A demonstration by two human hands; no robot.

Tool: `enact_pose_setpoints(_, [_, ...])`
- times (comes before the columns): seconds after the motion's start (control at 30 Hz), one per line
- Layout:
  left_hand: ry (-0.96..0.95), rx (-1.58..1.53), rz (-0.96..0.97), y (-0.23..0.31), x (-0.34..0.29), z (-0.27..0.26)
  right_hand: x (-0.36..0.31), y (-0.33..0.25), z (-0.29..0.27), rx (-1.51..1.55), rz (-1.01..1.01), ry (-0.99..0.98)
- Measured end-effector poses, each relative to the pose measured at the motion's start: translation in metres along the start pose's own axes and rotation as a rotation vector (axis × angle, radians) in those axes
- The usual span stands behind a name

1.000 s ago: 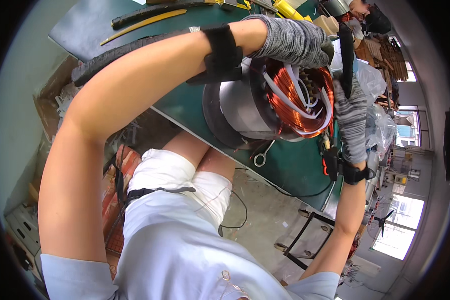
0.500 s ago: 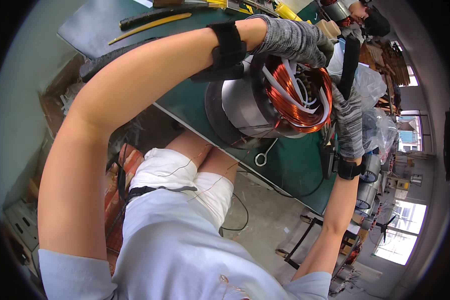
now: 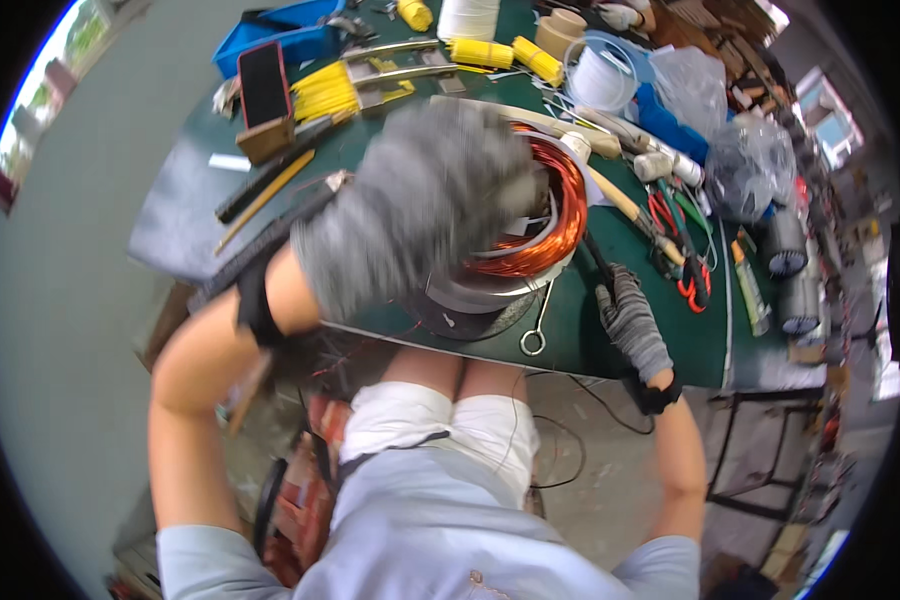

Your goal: Manually winding and organizing copper coils within a motor stator using tools.

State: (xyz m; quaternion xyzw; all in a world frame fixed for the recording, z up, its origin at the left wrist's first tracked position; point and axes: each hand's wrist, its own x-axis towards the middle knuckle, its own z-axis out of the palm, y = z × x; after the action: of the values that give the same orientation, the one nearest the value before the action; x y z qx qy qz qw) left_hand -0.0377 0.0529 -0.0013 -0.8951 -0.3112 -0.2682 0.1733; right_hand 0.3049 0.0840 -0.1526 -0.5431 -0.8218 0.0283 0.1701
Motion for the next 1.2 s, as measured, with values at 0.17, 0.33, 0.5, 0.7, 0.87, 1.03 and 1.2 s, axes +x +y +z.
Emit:
enact_pose_setpoints(0.17, [0.294,-0.037,-0.174,0.044,-0.005,0.034,0.015,-0.027,-0.004,-0.340,0.101,-0.014])
enact_pose_setpoints(0.33, [0.349,-0.086,-0.057,0.018,-0.020,0.047,0.006,-0.045,-0.001,-0.036,-0.012,-0.339])
enact_pose_setpoints(0.5, [0.251,-0.317,-0.093,0.004,-0.014,0.038,0.037,0.053,0.028,-0.436,-0.266,0.172])
enact_pose_setpoints(0.7, [-0.041,-0.092,-0.072,0.027,-0.004,0.005,-0.016,0.099,-0.026,0.408,-0.082,0.509])
enact_pose_setpoints(0.87, [-0.132,0.055,-0.266,0.062,-0.002,0.010,-0.071,0.033,-0.059,1.043,0.223,0.681])
enact_pose_setpoints(1.03, [-0.011,0.164,-0.184,0.065,0.007,0.032,-0.071,-0.075,-0.061,1.032,-0.332,0.132])
enact_pose_setpoints(1.2, [-0.027,0.213,-0.261,0.069,-0.001,0.040,-0.026,-0.106,-0.093,0.361,0.002,0.591])
